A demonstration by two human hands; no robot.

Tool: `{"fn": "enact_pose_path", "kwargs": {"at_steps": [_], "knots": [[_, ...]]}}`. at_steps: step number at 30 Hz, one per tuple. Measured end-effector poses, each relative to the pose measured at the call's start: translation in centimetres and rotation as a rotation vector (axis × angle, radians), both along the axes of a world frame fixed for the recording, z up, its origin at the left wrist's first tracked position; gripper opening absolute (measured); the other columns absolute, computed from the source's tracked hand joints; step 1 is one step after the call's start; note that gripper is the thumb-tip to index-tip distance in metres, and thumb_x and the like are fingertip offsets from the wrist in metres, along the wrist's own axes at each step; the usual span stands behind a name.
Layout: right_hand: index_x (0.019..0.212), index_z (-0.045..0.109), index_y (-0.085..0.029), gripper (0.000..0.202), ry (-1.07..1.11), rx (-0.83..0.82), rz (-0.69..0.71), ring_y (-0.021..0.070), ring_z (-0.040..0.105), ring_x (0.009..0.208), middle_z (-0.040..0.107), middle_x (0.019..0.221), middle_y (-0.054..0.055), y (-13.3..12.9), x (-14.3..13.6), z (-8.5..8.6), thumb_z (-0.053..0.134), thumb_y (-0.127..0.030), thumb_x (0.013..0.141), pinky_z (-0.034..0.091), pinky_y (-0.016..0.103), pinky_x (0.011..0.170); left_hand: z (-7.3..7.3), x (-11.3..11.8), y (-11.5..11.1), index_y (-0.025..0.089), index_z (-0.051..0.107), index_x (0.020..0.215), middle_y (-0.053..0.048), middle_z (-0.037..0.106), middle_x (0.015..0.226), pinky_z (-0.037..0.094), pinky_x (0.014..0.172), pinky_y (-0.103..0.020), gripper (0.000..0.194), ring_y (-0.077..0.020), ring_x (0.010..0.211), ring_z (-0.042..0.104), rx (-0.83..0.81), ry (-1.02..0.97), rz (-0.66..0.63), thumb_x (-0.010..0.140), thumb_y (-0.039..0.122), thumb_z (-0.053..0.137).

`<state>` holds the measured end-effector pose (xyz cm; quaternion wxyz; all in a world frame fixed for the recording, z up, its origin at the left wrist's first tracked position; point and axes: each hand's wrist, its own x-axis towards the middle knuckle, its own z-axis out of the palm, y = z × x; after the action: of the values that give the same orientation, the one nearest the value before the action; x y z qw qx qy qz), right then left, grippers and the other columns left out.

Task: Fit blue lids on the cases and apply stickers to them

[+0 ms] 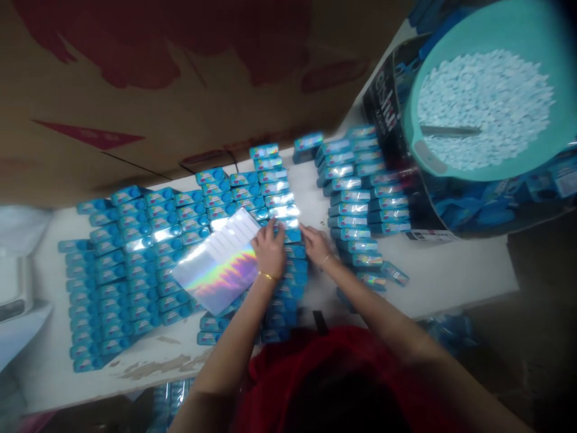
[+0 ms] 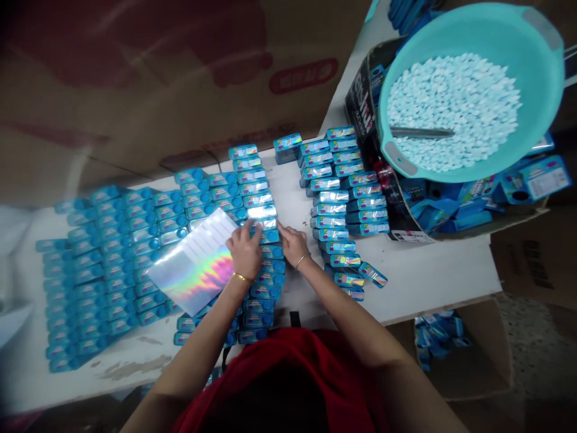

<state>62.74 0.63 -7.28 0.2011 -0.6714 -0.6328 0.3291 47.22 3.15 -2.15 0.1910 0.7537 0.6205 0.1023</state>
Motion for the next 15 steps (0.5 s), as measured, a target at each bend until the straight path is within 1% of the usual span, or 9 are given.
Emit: {"fn": "enact_pose_path", "kwargs": {"at_steps": [2, 4, 6, 7, 8, 9, 11, 13, 15], "knots": [[0.128, 0.061, -0.019, 0.05, -0.123, -0.048, 0.038, 0.0238, 0.058, 0.089, 0.065, 0.091, 0.009, 0.2, 0.8, 0.2, 0.04, -0.009, 0.084, 0.041, 0.038, 0.086, 0.4, -0.3, 0.2, 0.027, 0.064, 0.115, -0.011, 0.048, 0.142, 0.036, 0.086, -0.048, 0.036, -0.0327, 0.117, 0.044, -0.007, -0.017, -0.018, 0.087, 0.016, 0.045], [0.128, 0.06, -0.016, 0.047, -0.194, 0.005, -0.027, 0.0265, 0.056, 0.093, 0.064, 0.095, 0.013, 0.8, 1.5, 1.1, 0.04, -0.011, 0.085, 0.041, 0.042, 0.087, 1.3, -1.8, 0.6, 0.026, 0.065, 0.114, -0.012, 0.052, 0.137, 0.038, 0.088, -0.046, 0.032, -0.0302, 0.115, 0.047, 0.02, -0.079, -0.031, 0.088, 0.019, 0.046], [0.13, 0.056, -0.014, 0.045, -0.173, 0.146, -0.104, 0.0281, 0.054, 0.097, 0.061, 0.102, 0.015, 1.6, 1.1, 2.8, 0.037, -0.017, 0.09, 0.042, 0.044, 0.088, 2.5, -4.8, 0.8, 0.022, 0.062, 0.117, -0.013, 0.058, 0.127, 0.04, 0.09, -0.043, 0.032, -0.026, 0.109, 0.052, 0.086, -0.164, 0.001, 0.09, 0.024, 0.045], [0.131, 0.055, -0.015, 0.044, -0.132, 0.222, -0.102, 0.0285, 0.053, 0.099, 0.06, 0.105, 0.015, 2.0, 0.4, 3.7, 0.036, -0.02, 0.092, 0.042, 0.045, 0.089, 3.0, -6.9, 0.8, 0.02, 0.06, 0.119, -0.013, 0.061, 0.121, 0.041, 0.091, -0.041, 0.033, -0.024, 0.104, 0.055, 0.127, -0.194, 0.048, 0.091, 0.027, 0.044], [0.13, 0.055, -0.016, 0.042, -0.078, 0.283, -0.056, 0.0285, 0.052, 0.101, 0.059, 0.107, 0.015, 2.3, -0.9, 4.6, 0.036, -0.022, 0.093, 0.042, 0.045, 0.09, 3.5, -9.3, 0.7, 0.018, 0.059, 0.12, -0.013, 0.063, 0.116, 0.042, 0.091, -0.039, 0.034, -0.0226, 0.1, 0.057, 0.167, -0.206, 0.11, 0.091, 0.028, 0.043], [0.128, 0.056, -0.018, 0.04, -0.016, 0.325, 0.018, 0.028, 0.051, 0.104, 0.058, 0.11, 0.014, 2.5, -2.5, 5.4, 0.036, -0.022, 0.093, 0.042, 0.045, 0.091, 3.8, -11.7, 0.5, 0.017, 0.058, 0.119, -0.013, 0.063, 0.112, 0.042, 0.091, -0.038, 0.034, -0.0217, 0.096, 0.058, 0.2, -0.195, 0.185, 0.092, 0.029, 0.043], [0.125, 0.058, -0.019, 0.038, 0.095, 0.344, 0.21, 0.0257, 0.051, 0.105, 0.057, 0.112, 0.013, 2.7, -6.9, 6.4, 0.037, -0.018, 0.093, 0.043, 0.041, 0.092, 3.9, -16.1, 0.1, 0.015, 0.059, 0.118, -0.013, 0.064, 0.108, 0.043, 0.091, -0.037, 0.035, -0.0222, 0.095, 0.058, 0.22, -0.124, 0.284, 0.091, 0.03, 0.043], [0.121, 0.06, -0.018, 0.036, 0.149, 0.3, 0.404, 0.0236, 0.052, 0.097, 0.057, 0.105, 0.012, 2.7, -11.7, 6.5, 0.04, -0.013, 0.09, 0.045, 0.037, 0.088, 3.3, -19.3, -0.1, 0.013, 0.06, 0.116, -0.014, 0.064, 0.105, 0.042, 0.092, -0.038, 0.035, -0.024, 0.097, 0.057, 0.18, -0.044, 0.279, 0.09, 0.031, 0.044], [0.118, 0.06, -0.015, 0.035, 0.125, 0.196, 0.507, 0.0218, 0.051, 0.089, 0.057, 0.097, 0.011, 2.7, -15.7, 5.8, 0.043, -0.009, 0.088, 0.045, 0.034, 0.082, 2.2, -20.8, 0.0, 0.012, 0.063, 0.112, -0.015, 0.063, 0.102, 0.042, 0.09, -0.038, 0.035, -0.0247, 0.096, 0.056, 0.109, 0.024, 0.206, 0.091, 0.031, 0.043]]}}
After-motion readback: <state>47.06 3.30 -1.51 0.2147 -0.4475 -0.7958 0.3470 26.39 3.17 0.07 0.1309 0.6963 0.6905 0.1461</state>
